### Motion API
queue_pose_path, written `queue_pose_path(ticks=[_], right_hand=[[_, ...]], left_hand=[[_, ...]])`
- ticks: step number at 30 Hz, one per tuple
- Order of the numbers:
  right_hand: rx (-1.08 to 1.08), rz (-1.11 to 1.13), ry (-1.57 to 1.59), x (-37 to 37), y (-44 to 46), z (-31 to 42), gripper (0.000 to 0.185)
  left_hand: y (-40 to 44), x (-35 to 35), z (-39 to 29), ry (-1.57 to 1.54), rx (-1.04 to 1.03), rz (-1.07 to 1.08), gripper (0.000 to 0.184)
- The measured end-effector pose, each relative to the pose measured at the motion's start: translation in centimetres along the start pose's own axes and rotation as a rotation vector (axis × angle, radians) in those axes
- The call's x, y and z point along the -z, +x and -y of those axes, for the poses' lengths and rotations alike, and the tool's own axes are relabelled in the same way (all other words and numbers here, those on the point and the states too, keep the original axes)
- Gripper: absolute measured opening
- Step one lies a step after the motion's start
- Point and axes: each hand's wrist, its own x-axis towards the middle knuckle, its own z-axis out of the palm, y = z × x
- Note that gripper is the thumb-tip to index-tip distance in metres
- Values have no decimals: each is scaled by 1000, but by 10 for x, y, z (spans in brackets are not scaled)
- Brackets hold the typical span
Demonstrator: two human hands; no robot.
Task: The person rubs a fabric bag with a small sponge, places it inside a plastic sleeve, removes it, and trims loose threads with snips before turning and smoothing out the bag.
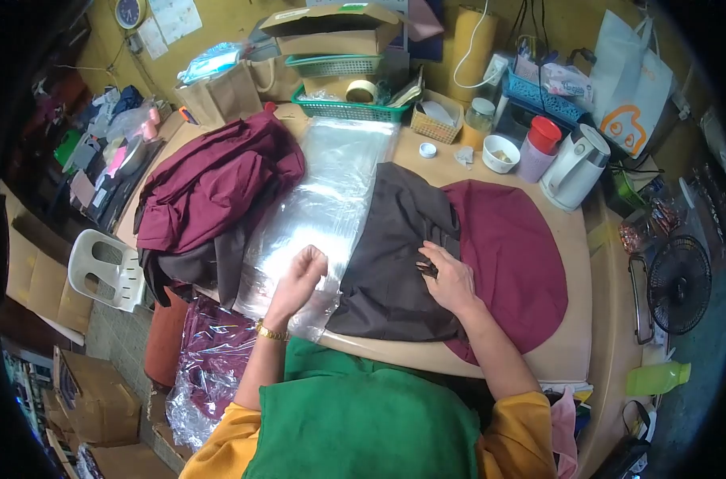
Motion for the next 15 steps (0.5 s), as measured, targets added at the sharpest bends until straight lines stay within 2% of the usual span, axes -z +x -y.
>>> queue_pose_path(ticks=[1,2,4,6,8,10,13,15], right_hand=[[0,25,5,1,1,-1,35],[2,50,10,2,3,-1,34],[-5,104,-28,14,11,7,34],[-5,158,-65,32,21,29,35],[-27,147,-55,45,33,76,36],[60,113,63,35,37,97,32],[178,112,53,26,41,125,23],[220,113,36,19,43,132,24]], left_hand=[[-3,-4,-46,478,75,4,15],[-6,-1,-53,478,78,3,15],[-12,14,-58,861,68,224,14],[-15,20,-52,867,100,258,14],[-16,16,-64,772,93,132,15],[-16,10,-76,723,120,68,15],[-15,5,-90,648,158,-11,19],[-16,3,-92,628,177,-28,21]])
